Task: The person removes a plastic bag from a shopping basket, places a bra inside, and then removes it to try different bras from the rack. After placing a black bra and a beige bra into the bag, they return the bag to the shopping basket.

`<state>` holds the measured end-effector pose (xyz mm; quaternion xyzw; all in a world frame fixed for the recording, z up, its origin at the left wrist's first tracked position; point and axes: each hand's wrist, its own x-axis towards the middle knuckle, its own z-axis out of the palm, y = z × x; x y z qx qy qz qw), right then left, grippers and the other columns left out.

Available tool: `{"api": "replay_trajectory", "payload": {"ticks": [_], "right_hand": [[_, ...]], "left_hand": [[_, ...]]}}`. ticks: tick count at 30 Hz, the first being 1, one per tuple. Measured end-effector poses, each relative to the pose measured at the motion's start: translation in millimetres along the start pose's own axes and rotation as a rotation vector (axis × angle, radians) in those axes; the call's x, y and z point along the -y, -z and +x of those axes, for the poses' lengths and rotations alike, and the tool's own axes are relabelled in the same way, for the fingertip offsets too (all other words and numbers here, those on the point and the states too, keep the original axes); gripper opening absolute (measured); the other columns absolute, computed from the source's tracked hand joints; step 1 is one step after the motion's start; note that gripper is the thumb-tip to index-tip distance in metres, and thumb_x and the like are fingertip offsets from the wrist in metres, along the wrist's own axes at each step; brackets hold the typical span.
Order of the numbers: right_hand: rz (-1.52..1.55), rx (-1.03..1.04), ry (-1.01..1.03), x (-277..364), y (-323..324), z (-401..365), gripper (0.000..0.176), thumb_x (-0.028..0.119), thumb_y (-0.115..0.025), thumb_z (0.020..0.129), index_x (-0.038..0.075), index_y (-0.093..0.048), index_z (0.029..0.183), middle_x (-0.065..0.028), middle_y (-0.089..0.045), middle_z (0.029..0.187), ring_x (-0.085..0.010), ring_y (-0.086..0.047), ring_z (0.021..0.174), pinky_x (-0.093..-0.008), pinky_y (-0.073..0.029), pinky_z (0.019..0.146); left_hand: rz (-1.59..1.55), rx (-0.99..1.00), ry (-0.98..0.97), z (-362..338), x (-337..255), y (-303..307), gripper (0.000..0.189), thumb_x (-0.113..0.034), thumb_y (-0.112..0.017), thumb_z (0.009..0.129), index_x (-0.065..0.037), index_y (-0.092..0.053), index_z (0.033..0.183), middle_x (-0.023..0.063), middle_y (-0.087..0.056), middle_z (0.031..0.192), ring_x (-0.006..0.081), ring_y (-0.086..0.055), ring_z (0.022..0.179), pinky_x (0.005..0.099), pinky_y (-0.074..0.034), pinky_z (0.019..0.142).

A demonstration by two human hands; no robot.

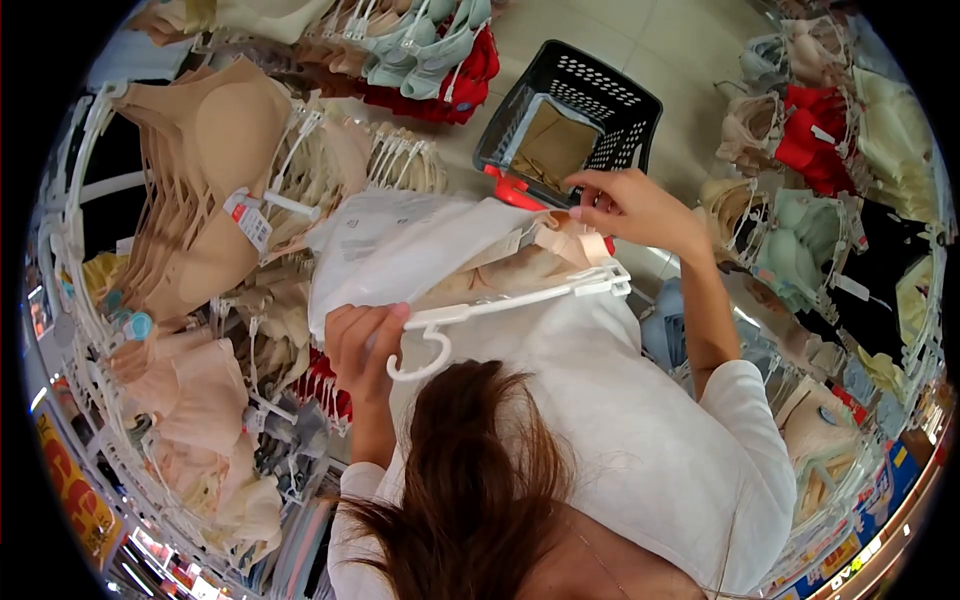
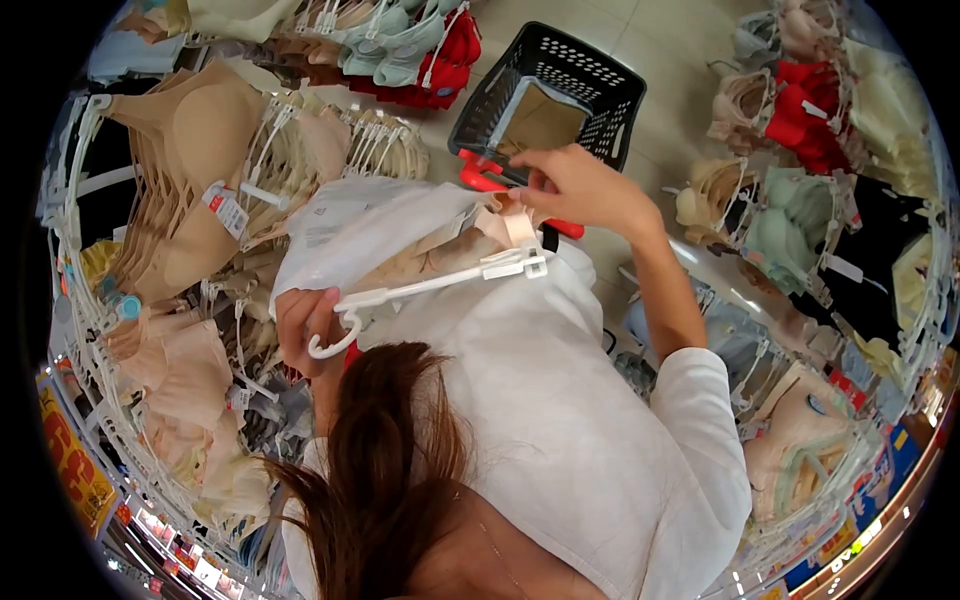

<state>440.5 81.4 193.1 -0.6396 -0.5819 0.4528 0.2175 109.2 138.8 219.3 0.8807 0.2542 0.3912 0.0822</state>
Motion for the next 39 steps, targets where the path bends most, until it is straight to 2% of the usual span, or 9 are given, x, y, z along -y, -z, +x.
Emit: {"api": "replay_trajectory", "payload": {"ticks": [2, 3, 8, 12, 16, 24, 28, 34, 39], "right_hand": [[-0.055, 0.104, -0.083, 0.0, -2.5, 0.4, 0.031, 0.021, -0.060, 0.084, -0.003, -0.060, 0.102, -0.0114, -0.063, 0.072, -0.0173, -0.059, 0.060, -0.0278, -0.048, 0.058], [-0.051, 0.042, 0.017, -3.0, -1.4, 0.5, 0.026, 0.018, -0.058, 0.085, -0.003, -0.060, 0.099, -0.0083, -0.061, 0.064, -0.0140, -0.057, 0.057, -0.0264, -0.047, 0.056], [0.089, -0.021, -0.043, -9.3, 13.3, -2.9, 0.019, 0.013, -0.055, 0.088, -0.002, -0.061, 0.099, -0.0048, -0.062, 0.071, -0.0077, -0.055, 0.060, -0.0231, -0.046, 0.054], [0.227, 0.103, -0.108, -9.2, 15.1, -7.7, 0.019, 0.012, -0.052, 0.089, -0.002, -0.060, 0.100, -0.0033, -0.062, 0.075, -0.0065, -0.056, 0.061, -0.0223, -0.047, 0.055], [0.273, 0.110, -0.105, -10.3, 9.6, 2.2, 0.020, 0.011, -0.052, 0.088, -0.002, -0.060, 0.101, -0.0041, -0.063, 0.075, -0.0062, -0.057, 0.062, -0.0216, -0.048, 0.054], [0.218, -0.038, -0.037, -14.2, 9.9, 18.9, 0.022, 0.010, -0.052, 0.087, -0.003, -0.059, 0.102, -0.0056, -0.064, 0.074, -0.0085, -0.058, 0.056, -0.0228, -0.049, 0.051], [0.145, 0.006, -0.058, -23.6, -3.2, 40.8, 0.018, 0.008, -0.053, 0.083, -0.005, -0.061, 0.091, -0.0070, -0.063, 0.067, -0.0106, -0.059, 0.052, -0.0227, -0.049, 0.051], [0.176, -0.170, 0.001, -11.4, 6.6, 51.8, 0.014, 0.008, -0.056, 0.078, -0.004, -0.062, 0.079, -0.0068, -0.061, 0.061, -0.0102, -0.059, 0.051, -0.0230, -0.048, 0.052], [-0.101, -0.309, 0.116, 19.7, 31.2, 46.6, 0.014, 0.011, -0.060, 0.079, -0.002, -0.064, 0.081, -0.0052, -0.060, 0.062, -0.0096, -0.056, 0.052, -0.0224, -0.046, 0.053]], "left_hand": [[0.004, 0.038, -0.048, -0.1, 0.2, -4.0, 0.037, -0.001, -0.069, 0.057, -0.006, -0.067, 0.093, 0.0059, -0.058, 0.082, 0.0207, -0.055, 0.071, 0.0337, -0.043, 0.060], [0.003, 0.042, -0.042, -0.2, 0.0, -3.5, 0.034, 0.001, -0.068, 0.059, -0.005, -0.067, 0.093, 0.0055, -0.059, 0.083, 0.0209, -0.055, 0.071, 0.0333, -0.043, 0.060], [0.001, -0.034, -0.002, -1.6, 4.3, -3.4, 0.032, 0.007, -0.066, 0.063, -0.006, -0.068, 0.092, 0.0052, -0.058, 0.081, 0.0213, -0.054, 0.071, 0.0333, -0.044, 0.061], [-0.005, -0.082, 0.138, -6.1, 8.1, -3.9, 0.032, 0.012, -0.063, 0.066, -0.007, -0.068, 0.092, 0.0055, -0.057, 0.080, 0.0226, -0.054, 0.070, 0.0338, -0.045, 0.062], [0.026, -0.095, 0.191, -8.2, 17.7, -5.4, 0.030, 0.012, -0.064, 0.066, -0.001, -0.067, 0.093, 0.0080, -0.057, 0.079, 0.0232, -0.054, 0.070, 0.0327, -0.045, 0.062], [0.055, -0.170, 0.194, -6.0, 24.9, -10.4, 0.023, 0.013, -0.063, 0.071, 0.003, -0.066, 0.091, 0.0097, -0.057, 0.076, 0.0223, -0.054, 0.066, 0.0301, -0.043, 0.058], [0.058, -0.159, 0.211, -6.1, 27.9, -10.1, 0.024, 0.014, -0.062, 0.071, 0.004, -0.066, 0.092, 0.0111, -0.059, 0.078, 0.0233, -0.055, 0.068, 0.0304, -0.045, 0.060], [0.003, -0.044, 0.271, -6.2, 36.3, -4.8, 0.026, 0.013, -0.063, 0.070, 0.001, -0.065, 0.093, 0.0135, -0.062, 0.088, 0.0257, -0.057, 0.072, 0.0317, -0.047, 0.064], [0.006, 0.243, 0.186, 18.7, 32.7, 0.4, 0.027, 0.008, -0.065, 0.073, -0.003, -0.065, 0.098, 0.0105, -0.061, 0.091, 0.0235, -0.057, 0.072, 0.0284, -0.045, 0.060]]}}
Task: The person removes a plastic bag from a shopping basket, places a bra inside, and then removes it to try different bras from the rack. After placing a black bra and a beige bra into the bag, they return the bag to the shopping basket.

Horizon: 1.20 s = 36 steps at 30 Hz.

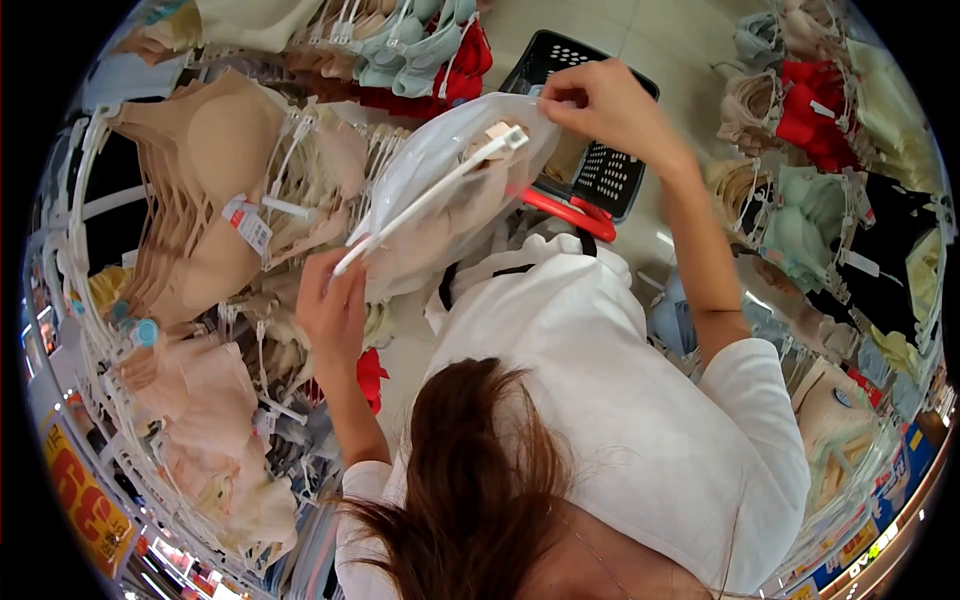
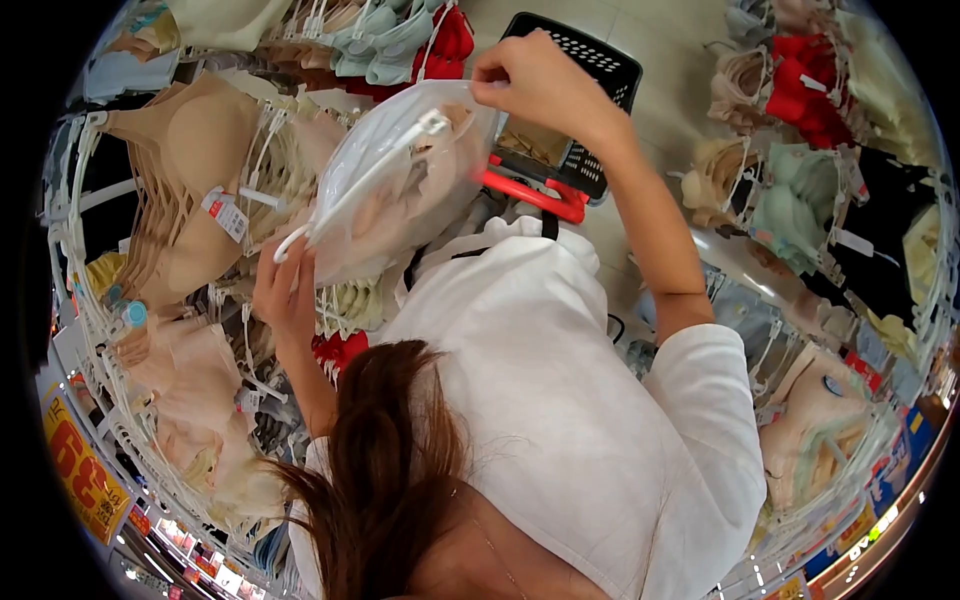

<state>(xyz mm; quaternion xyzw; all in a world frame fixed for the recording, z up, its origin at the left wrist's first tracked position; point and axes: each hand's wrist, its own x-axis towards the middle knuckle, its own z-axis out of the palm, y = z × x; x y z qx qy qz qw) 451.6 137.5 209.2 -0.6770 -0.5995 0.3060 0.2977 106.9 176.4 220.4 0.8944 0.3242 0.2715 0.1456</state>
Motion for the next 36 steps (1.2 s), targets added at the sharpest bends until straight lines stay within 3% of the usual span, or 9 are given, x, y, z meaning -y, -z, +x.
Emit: {"api": "replay_trajectory", "payload": {"ticks": [5, 7, 11, 14, 18, 25, 28, 34, 36], "right_hand": [[-0.046, -0.061, 0.223, 29.2, 15.5, 0.0, 0.013, 0.012, -0.062, 0.076, -0.001, -0.063, 0.080, -0.0092, -0.061, 0.064, -0.0141, -0.058, 0.056, -0.0253, -0.047, 0.056], [-0.209, 0.039, 0.197, 30.8, 14.5, 4.4, 0.012, 0.011, -0.063, 0.076, 0.001, -0.063, 0.083, -0.0114, -0.062, 0.073, -0.0201, -0.061, 0.065, -0.0293, -0.048, 0.062], [-0.275, -0.072, 0.280, 40.4, 11.4, 4.3, 0.020, 0.012, -0.061, 0.080, 0.005, -0.061, 0.098, -0.0124, -0.061, 0.089, -0.0281, -0.059, 0.086, -0.0349, -0.047, 0.076], [-0.211, -0.088, 0.654, 59.7, -11.2, 7.1, 0.032, 0.022, -0.064, 0.080, 0.006, -0.057, 0.107, -0.0132, -0.062, 0.090, -0.0308, -0.058, 0.085, -0.0367, -0.047, 0.075], [-0.258, 0.162, 0.608, 73.9, -34.0, 13.3, 0.024, 0.025, -0.061, 0.082, 0.006, -0.056, 0.095, -0.0100, -0.060, 0.073, -0.0306, -0.058, 0.072, -0.0397, -0.045, 0.059], [-0.264, 0.112, 0.663, 79.5, -28.9, 28.6, 0.016, 0.022, -0.057, 0.085, 0.009, -0.058, 0.093, -0.0107, -0.062, 0.072, -0.0319, -0.060, 0.069, -0.0432, -0.045, 0.058], [-0.133, -0.017, 0.839, 78.5, -22.0, 35.7, 0.016, 0.018, -0.057, 0.085, 0.002, -0.055, 0.086, -0.0125, -0.053, 0.064, -0.0330, -0.053, 0.062, -0.0406, -0.041, 0.057], [-0.273, 0.143, 0.701, 101.8, 11.1, 35.1, 0.015, 0.014, -0.056, 0.084, -0.001, -0.059, 0.086, -0.0146, -0.053, 0.064, -0.0330, -0.052, 0.059, -0.0387, -0.043, 0.057], [-0.103, 0.121, 0.550, 111.6, 22.9, 33.0, 0.016, 0.012, -0.057, 0.084, -0.002, -0.060, 0.090, -0.0159, -0.057, 0.065, -0.0329, -0.051, 0.056, -0.0365, -0.042, 0.054]], "left_hand": [[0.010, 0.105, -0.022, 20.2, -7.0, 3.8, 0.025, 0.005, -0.064, 0.075, -0.003, -0.066, 0.098, 0.0078, -0.056, 0.083, 0.0197, -0.052, 0.066, 0.0269, -0.042, 0.057], [0.008, 0.109, -0.017, 28.0, -7.6, 1.1, 0.025, 0.005, -0.063, 0.076, -0.004, -0.066, 0.099, 0.0072, -0.054, 0.081, 0.0184, -0.050, 0.065, 0.0263, -0.041, 0.056], [-0.117, 0.098, 0.048, 38.3, -8.4, -5.5, 0.026, 0.007, -0.062, 0.074, -0.003, -0.064, 0.098, 0.0086, -0.054, 0.081, 0.0197, -0.052, 0.068, 0.0261, -0.043, 0.060], [-0.186, 0.074, 0.068, 46.4, -12.6, -4.9, 0.029, 0.007, -0.062, 0.075, -0.004, -0.066, 0.102, 0.0072, -0.052, 0.080, 0.0162, -0.050, 0.066, 0.0228, -0.041, 0.059], [-0.269, 0.070, 0.089, 62.9, -18.1, 5.9, 0.022, 0.009, -0.061, 0.074, 0.001, -0.064, 0.094, 0.0101, -0.061, 0.084, 0.0174, -0.058, 0.069, 0.0246, -0.047, 0.062], [-0.381, 0.071, 0.141, 78.9, -8.9, 34.5, 0.023, 0.007, -0.064, 0.073, 0.001, -0.066, 0.095, 0.0085, -0.064, 0.085, 0.0139, -0.059, 0.074, 0.0241, -0.047, 0.071], [-0.331, -0.012, 0.288, 87.6, -7.4, 58.4, 0.020, 0.004, -0.066, 0.076, 0.001, -0.067, 0.095, 0.0051, -0.066, 0.084, 0.0099, -0.059, 0.076, 0.0222, -0.047, 0.072], [-0.409, -0.267, 0.270, 110.7, -20.4, 89.0, 0.017, -0.002, -0.066, 0.079, 0.003, -0.067, 0.095, 0.0057, -0.066, 0.086, 0.0090, -0.058, 0.078, 0.0208, -0.046, 0.072], [-0.414, -0.298, 0.278, 114.1, -26.1, 91.4, 0.017, -0.002, -0.067, 0.079, 0.003, -0.067, 0.095, 0.0051, -0.066, 0.086, 0.0088, -0.058, 0.078, 0.0210, -0.046, 0.072]]}}
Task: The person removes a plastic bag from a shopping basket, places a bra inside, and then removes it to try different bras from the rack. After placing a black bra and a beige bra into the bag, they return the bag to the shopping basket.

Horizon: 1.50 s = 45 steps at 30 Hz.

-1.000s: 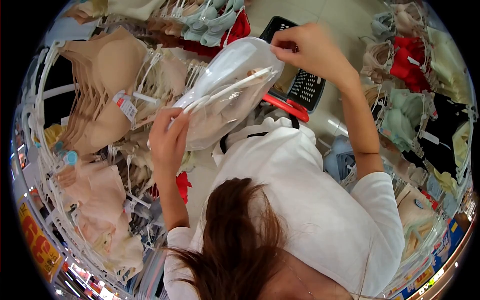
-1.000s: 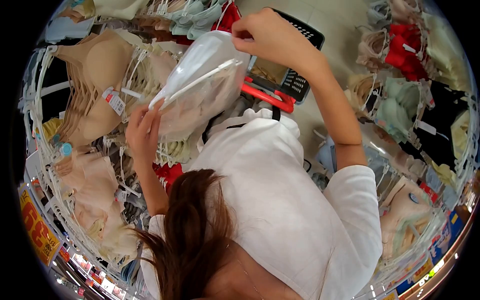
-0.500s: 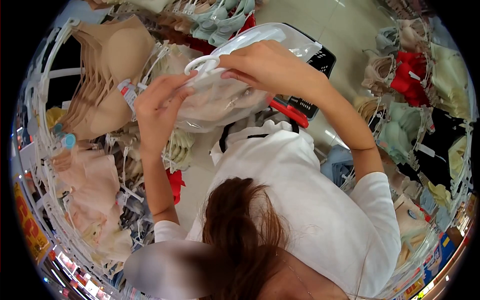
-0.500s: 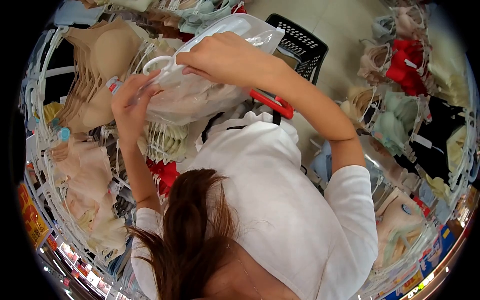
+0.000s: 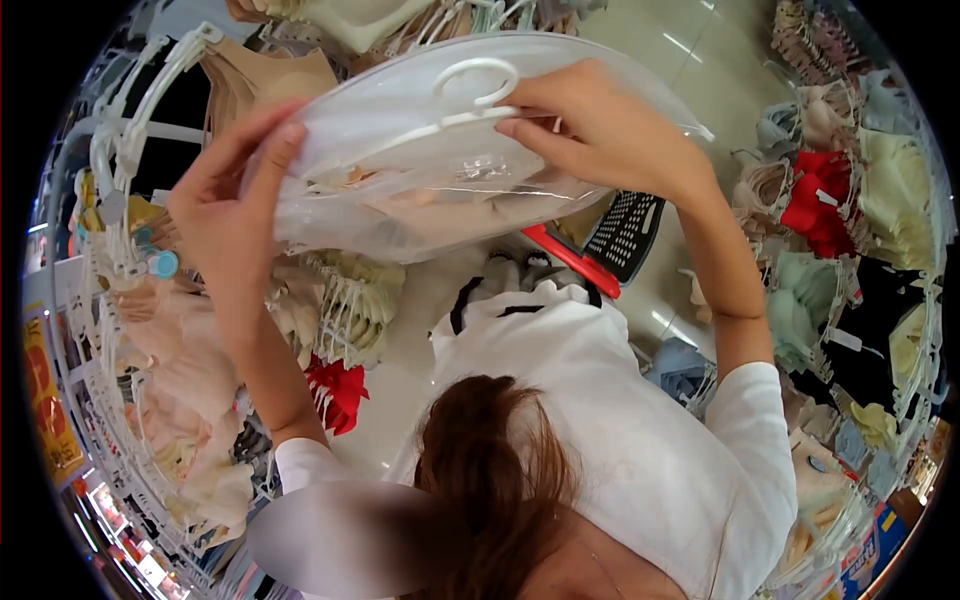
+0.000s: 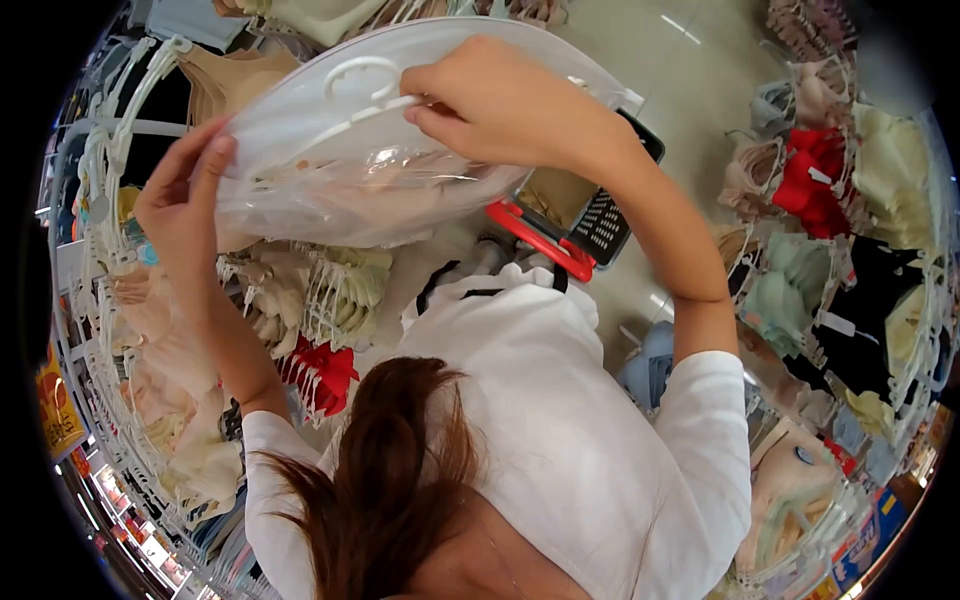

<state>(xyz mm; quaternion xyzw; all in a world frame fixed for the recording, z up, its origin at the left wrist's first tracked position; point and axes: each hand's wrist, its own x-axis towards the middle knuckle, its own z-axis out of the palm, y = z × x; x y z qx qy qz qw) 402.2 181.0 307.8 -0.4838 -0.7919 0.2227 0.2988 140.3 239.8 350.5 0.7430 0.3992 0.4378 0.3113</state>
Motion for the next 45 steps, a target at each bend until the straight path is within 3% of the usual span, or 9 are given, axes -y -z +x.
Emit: {"api": "replay_trajectory", "payload": {"ticks": [7, 10, 16, 25, 27, 37, 40, 42, 45], "right_hand": [[-0.086, -0.075, 0.041, 9.4, 19.6, -2.2, 0.016, 0.014, -0.056, 0.078, -0.001, -0.062, 0.082, -0.0184, -0.057, 0.064, -0.0334, -0.057, 0.062, -0.0399, -0.043, 0.059], [-0.113, 0.001, 0.026, 11.5, 23.7, -1.8, 0.017, 0.011, -0.060, 0.080, -0.002, -0.062, 0.092, -0.0169, -0.059, 0.067, -0.0332, -0.053, 0.055, -0.0329, -0.042, 0.051], [-0.106, -0.054, -0.075, 14.5, 15.5, -0.6, 0.019, 0.014, -0.058, 0.074, -0.003, -0.064, 0.082, -0.0210, -0.059, 0.068, -0.0364, -0.058, 0.067, -0.0424, -0.046, 0.064], [-0.344, 0.327, -0.120, -1.3, 16.0, -10.3, 0.021, 0.021, -0.058, 0.081, 0.001, -0.064, 0.083, -0.0163, -0.060, 0.071, -0.0332, -0.057, 0.075, -0.0402, -0.045, 0.066], [-0.270, 0.125, 0.009, -7.2, 21.8, -28.4, 0.024, 0.024, -0.061, 0.081, 0.000, -0.062, 0.080, -0.0142, -0.060, 0.074, -0.0325, -0.056, 0.076, -0.0384, -0.046, 0.068], [-0.514, 0.176, 0.006, -42.9, 34.3, -45.3, 0.021, 0.026, -0.064, 0.079, 0.004, -0.063, 0.077, -0.0126, -0.057, 0.075, -0.0262, -0.056, 0.074, -0.0380, -0.040, 0.086], [-0.411, 0.109, 0.101, -40.3, 27.8, -40.5, 0.022, 0.027, -0.066, 0.078, 0.005, -0.062, 0.081, -0.0104, -0.058, 0.086, -0.0279, -0.054, 0.086, -0.0352, -0.039, 0.087], [-0.430, -0.198, 0.151, -47.4, 19.8, -33.3, 0.023, 0.027, -0.066, 0.078, 0.005, -0.062, 0.085, -0.0100, -0.058, 0.094, -0.0284, -0.052, 0.097, -0.0364, -0.037, 0.091], [-0.454, -0.146, 0.074, -74.5, -9.5, -32.6, 0.024, 0.024, -0.066, 0.078, 0.005, -0.062, 0.091, -0.0095, -0.060, 0.091, -0.0298, -0.055, 0.095, -0.0374, -0.040, 0.088]], "left_hand": [[0.352, 0.156, -0.269, -11.0, -14.2, -15.1, 0.027, -0.003, -0.071, 0.070, -0.006, -0.069, 0.096, 0.0045, -0.062, 0.074, 0.0135, -0.058, 0.067, 0.0214, -0.045, 0.062], [0.563, 0.252, -0.465, -16.4, -19.7, -24.7, 0.027, -0.004, -0.071, 0.068, -0.010, -0.070, 0.094, 0.0018, -0.054, 0.068, 0.0150, -0.051, 0.056, 0.0256, -0.042, 0.050], [0.441, 0.260, -0.740, -13.1, -20.4, -34.2, 0.026, 0.004, -0.066, 0.072, -0.009, -0.070, 0.094, 0.0027, -0.054, 0.072, 0.0115, -0.047, 0.057, 0.0221, -0.037, 0.049], [0.241, 0.196, -0.266, -8.0, -13.1, -28.7, 0.013, 0.002, -0.065, 0.075, -0.002, -0.068, 0.086, 0.0060, -0.060, 0.077, 0.0156, -0.058, 0.067, 0.0237, -0.044, 0.060], [0.233, 0.191, -0.248, -8.9, -5.8, -25.8, 0.012, 0.002, -0.064, 0.075, -0.002, -0.068, 0.086, 0.0063, -0.061, 0.077, 0.0149, -0.058, 0.067, 0.0234, -0.044, 0.061], [0.236, 0.374, -0.187, -4.9, 15.0, -20.6, 0.013, 0.002, -0.063, 0.076, -0.001, -0.068, 0.088, 0.0061, -0.058, 0.077, 0.0157, -0.057, 0.069, 0.0240, -0.044, 0.062], [0.236, 0.386, -0.258, -5.6, 17.8, -23.2, 0.014, 0.002, -0.063, 0.076, -0.001, -0.068, 0.088, 0.0060, -0.057, 0.076, 0.0162, -0.056, 0.068, 0.0244, -0.044, 0.061], [0.222, 0.372, -0.247, -6.6, 18.3, -24.9, 0.014, 0.002, -0.063, 0.075, -0.001, -0.068, 0.088, 0.0060, -0.057, 0.075, 0.0161, -0.056, 0.067, 0.0247, -0.043, 0.060], [0.207, 0.352, -0.237, -7.9, 18.6, -25.7, 0.014, 0.002, -0.063, 0.075, -0.001, -0.068, 0.087, 0.0059, -0.057, 0.075, 0.0158, -0.055, 0.067, 0.0248, -0.043, 0.060]]}}
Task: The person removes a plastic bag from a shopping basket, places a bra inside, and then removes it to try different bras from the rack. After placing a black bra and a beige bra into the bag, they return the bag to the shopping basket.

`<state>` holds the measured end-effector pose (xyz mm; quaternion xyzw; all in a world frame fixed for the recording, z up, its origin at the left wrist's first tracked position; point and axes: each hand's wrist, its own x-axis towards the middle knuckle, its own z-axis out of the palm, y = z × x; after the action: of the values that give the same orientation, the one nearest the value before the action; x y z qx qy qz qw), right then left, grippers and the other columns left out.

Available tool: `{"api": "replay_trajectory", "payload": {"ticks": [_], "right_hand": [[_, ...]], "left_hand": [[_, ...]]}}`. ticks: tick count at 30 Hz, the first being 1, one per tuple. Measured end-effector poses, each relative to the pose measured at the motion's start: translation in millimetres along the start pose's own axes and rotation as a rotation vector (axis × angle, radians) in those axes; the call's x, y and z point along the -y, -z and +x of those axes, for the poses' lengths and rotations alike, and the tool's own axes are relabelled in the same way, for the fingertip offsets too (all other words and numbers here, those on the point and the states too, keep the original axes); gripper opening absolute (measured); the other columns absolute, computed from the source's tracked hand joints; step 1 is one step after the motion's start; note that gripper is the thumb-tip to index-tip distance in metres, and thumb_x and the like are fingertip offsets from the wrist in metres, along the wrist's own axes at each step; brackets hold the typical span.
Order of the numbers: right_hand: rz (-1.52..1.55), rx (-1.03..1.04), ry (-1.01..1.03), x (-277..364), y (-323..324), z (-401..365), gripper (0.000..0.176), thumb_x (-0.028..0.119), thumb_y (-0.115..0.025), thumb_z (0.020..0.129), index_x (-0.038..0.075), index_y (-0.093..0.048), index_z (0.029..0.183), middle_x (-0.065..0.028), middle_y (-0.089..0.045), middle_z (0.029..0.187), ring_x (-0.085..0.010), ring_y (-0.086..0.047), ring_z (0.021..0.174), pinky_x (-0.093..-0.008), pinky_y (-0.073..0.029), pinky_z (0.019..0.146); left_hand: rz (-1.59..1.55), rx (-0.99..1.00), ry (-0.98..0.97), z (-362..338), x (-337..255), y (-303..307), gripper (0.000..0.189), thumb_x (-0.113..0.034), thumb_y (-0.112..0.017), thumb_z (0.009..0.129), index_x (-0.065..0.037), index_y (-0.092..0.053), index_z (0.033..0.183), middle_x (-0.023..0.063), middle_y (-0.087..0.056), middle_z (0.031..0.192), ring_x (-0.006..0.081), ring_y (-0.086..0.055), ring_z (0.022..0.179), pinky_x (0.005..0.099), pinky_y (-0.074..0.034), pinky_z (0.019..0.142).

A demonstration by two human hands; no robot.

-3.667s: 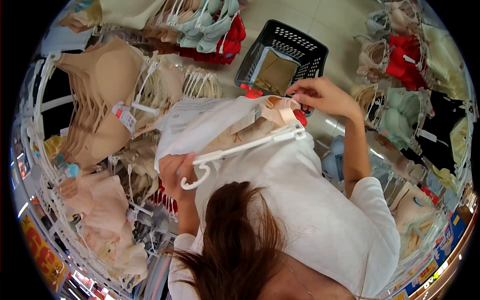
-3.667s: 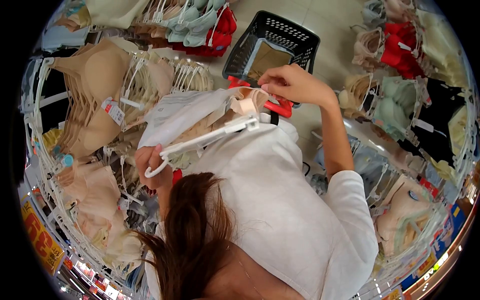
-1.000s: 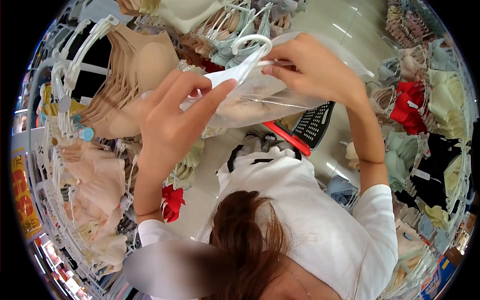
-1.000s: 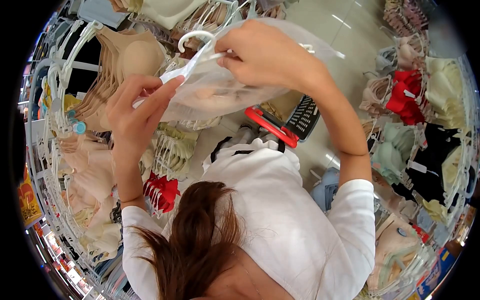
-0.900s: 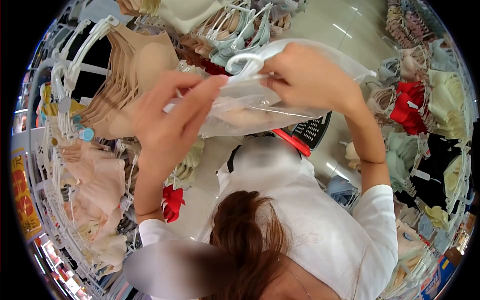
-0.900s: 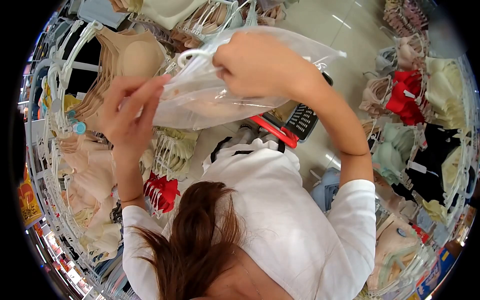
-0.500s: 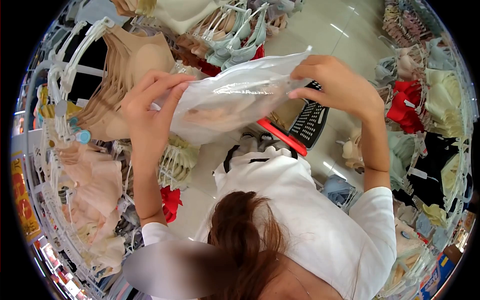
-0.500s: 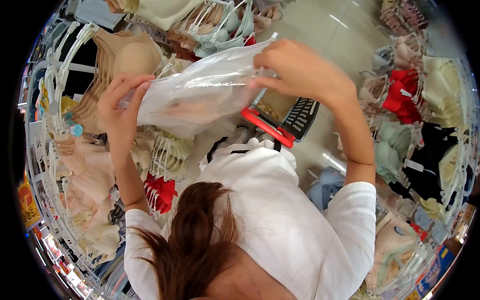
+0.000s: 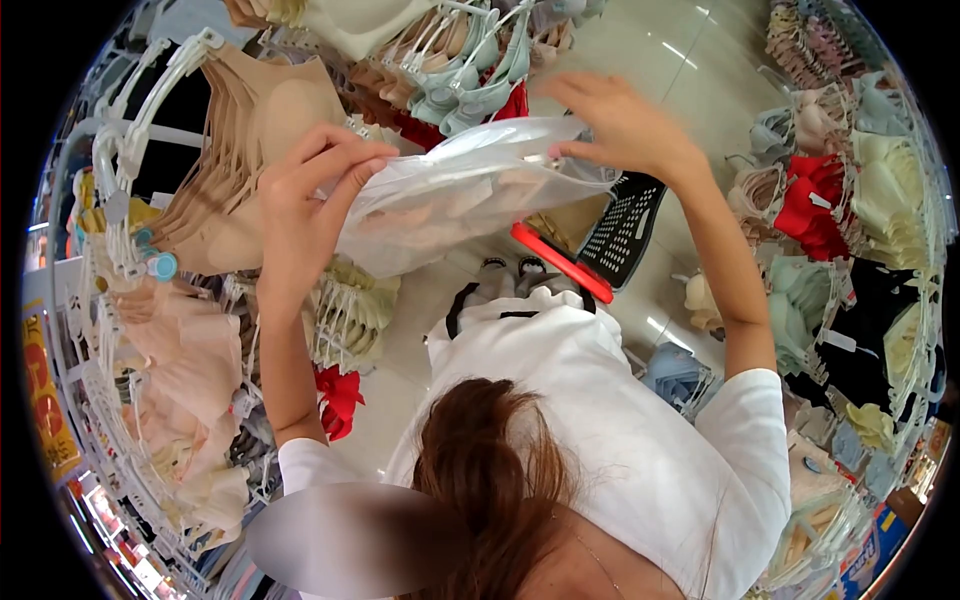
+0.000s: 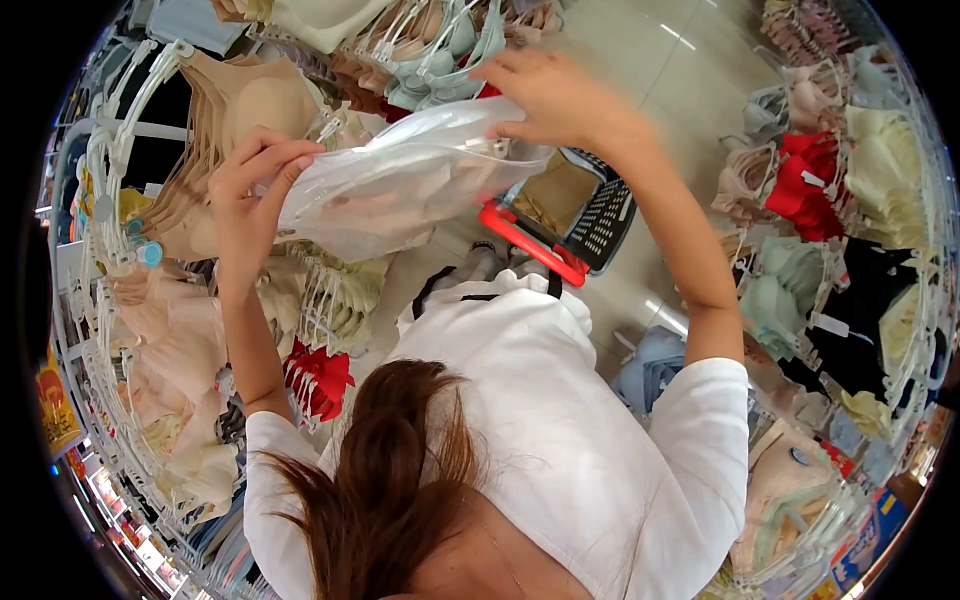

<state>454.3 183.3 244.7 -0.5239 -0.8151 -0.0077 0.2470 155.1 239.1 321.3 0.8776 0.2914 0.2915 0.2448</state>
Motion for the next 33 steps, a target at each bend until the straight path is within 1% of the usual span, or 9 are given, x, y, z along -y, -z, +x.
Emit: {"api": "replay_trajectory", "payload": {"ticks": [3, 7, 11, 14, 16, 18, 20, 26, 33], "right_hand": [[0.097, 0.421, -0.124, -8.9, 11.4, 5.4, 0.020, 0.017, -0.065, 0.078, 0.004, -0.063, 0.092, -0.0096, -0.063, 0.083, -0.0281, -0.060, 0.082, -0.0357, -0.047, 0.075], [0.247, 0.320, -0.267, -25.3, 59.3, 8.2, 0.018, 0.013, -0.061, 0.078, 0.004, -0.064, 0.093, -0.0112, -0.064, 0.077, -0.0261, -0.062, 0.073, -0.0368, -0.048, 0.066], [0.284, 0.319, -0.305, -34.2, 89.2, 6.0, 0.010, 0.005, -0.060, 0.078, 0.001, -0.063, 0.087, -0.0070, -0.060, 0.071, -0.0118, -0.053, 0.058, -0.0259, -0.045, 0.054], [0.276, 0.309, -0.357, -37.1, 102.7, -0.6, 0.014, 0.002, -0.056, 0.078, 0.001, -0.063, 0.090, -0.0081, -0.061, 0.073, -0.0117, -0.054, 0.061, -0.0266, -0.045, 0.056], [0.020, 0.173, -0.269, -35.1, 91.3, -10.0, 0.017, -0.001, -0.054, 0.077, 0.001, -0.063, 0.092, -0.0113, -0.062, 0.075, -0.0137, -0.056, 0.062, -0.0277, -0.046, 0.057], [-0.084, 0.118, -0.134, -54.7, 74.6, -39.2, 0.020, -0.002, -0.052, 0.075, 0.000, -0.063, 0.093, -0.0143, -0.062, 0.074, -0.0177, -0.057, 0.059, -0.0297, -0.047, 0.057], [0.197, 0.336, -0.603, -57.7, 79.7, -54.0, 0.022, -0.003, -0.052, 0.074, 0.000, -0.063, 0.093, -0.0147, -0.060, 0.071, -0.0193, -0.057, 0.056, -0.0306, -0.047, 0.057], [0.108, 0.091, -0.626, -80.7, 46.9, -136.1, 0.024, -0.002, -0.052, 0.073, 0.000, -0.063, 0.095, -0.0154, -0.062, 0.072, -0.0197, -0.059, 0.058, -0.0300, -0.048, 0.060], [0.286, -0.049, -0.940, -82.1, -17.8, -210.5, 0.026, 0.001, -0.051, 0.073, 0.002, -0.065, 0.094, -0.0179, -0.064, 0.079, -0.0281, -0.063, 0.068, -0.0346, -0.050, 0.068]], "left_hand": [[0.024, 0.037, 0.056, -3.6, 0.9, 6.3, 0.015, 0.003, -0.063, 0.075, -0.002, -0.068, 0.088, 0.0062, -0.056, 0.075, 0.0161, -0.055, 0.067, 0.0251, -0.043, 0.060], [0.089, 0.218, 0.144, -13.7, 13.0, 17.5, 0.023, 0.004, -0.063, 0.074, -0.003, -0.066, 0.095, 0.0066, -0.057, 0.075, 0.0175, -0.055, 0.066, 0.0277, -0.044, 0.061], [0.148, 0.288, 0.119, -13.6, 28.4, 11.8, 0.025, 0.001, -0.064, 0.074, -0.003, -0.063, 0.099, 0.0083, -0.058, 0.074, 0.0184, -0.056, 0.067, 0.0313, -0.045, 0.062], [0.289, 0.563, 0.276, 15.2, 46.7, 6.2, 0.022, -0.006, -0.058, 0.082, -0.003, -0.059, 0.104, 0.0089, -0.061, 0.077, 0.0149, -0.056, 0.063, 0.0281, -0.047, 0.057], [0.131, 0.820, 0.717, 50.9, 45.3, -1.8, 0.023, -0.014, -0.052, 0.089, 0.000, -0.057, 0.106, 0.0086, -0.061, 0.071, 0.0141, -0.057, 0.055, 0.0263, -0.047, 0.048], [0.026, 0.820, 0.583, 66.7, 78.3, -37.0, 0.026, -0.013, -0.046, 0.089, 0.007, -0.055, 0.103, 0.0134, -0.058, 0.060, 0.0189, -0.059, 0.045, 0.0300, -0.048, 0.040], [-0.281, 0.768, 0.574, 76.9, 92.5, -71.9, 0.026, -0.008, -0.046, 0.088, 0.006, -0.054, 0.109, 0.0138, -0.059, 0.064, 0.0163, -0.059, 0.049, 0.0282, -0.049, 0.043], [-0.148, 0.513, 0.306, 81.9, 85.5, -145.9, 0.034, -0.002, -0.050, 0.081, -0.002, -0.055, 0.114, 0.0103, -0.062, 0.075, 0.0132, -0.059, 0.054, 0.0271, -0.050, 0.045], [-0.324, 0.575, 0.432, 69.2, 138.2, -236.1, 0.039, 0.000, -0.054, 0.079, -0.006, -0.054, 0.117, 0.0091, -0.063, 0.083, 0.0112, -0.060, 0.059, 0.0250, -0.051, 0.048]]}}
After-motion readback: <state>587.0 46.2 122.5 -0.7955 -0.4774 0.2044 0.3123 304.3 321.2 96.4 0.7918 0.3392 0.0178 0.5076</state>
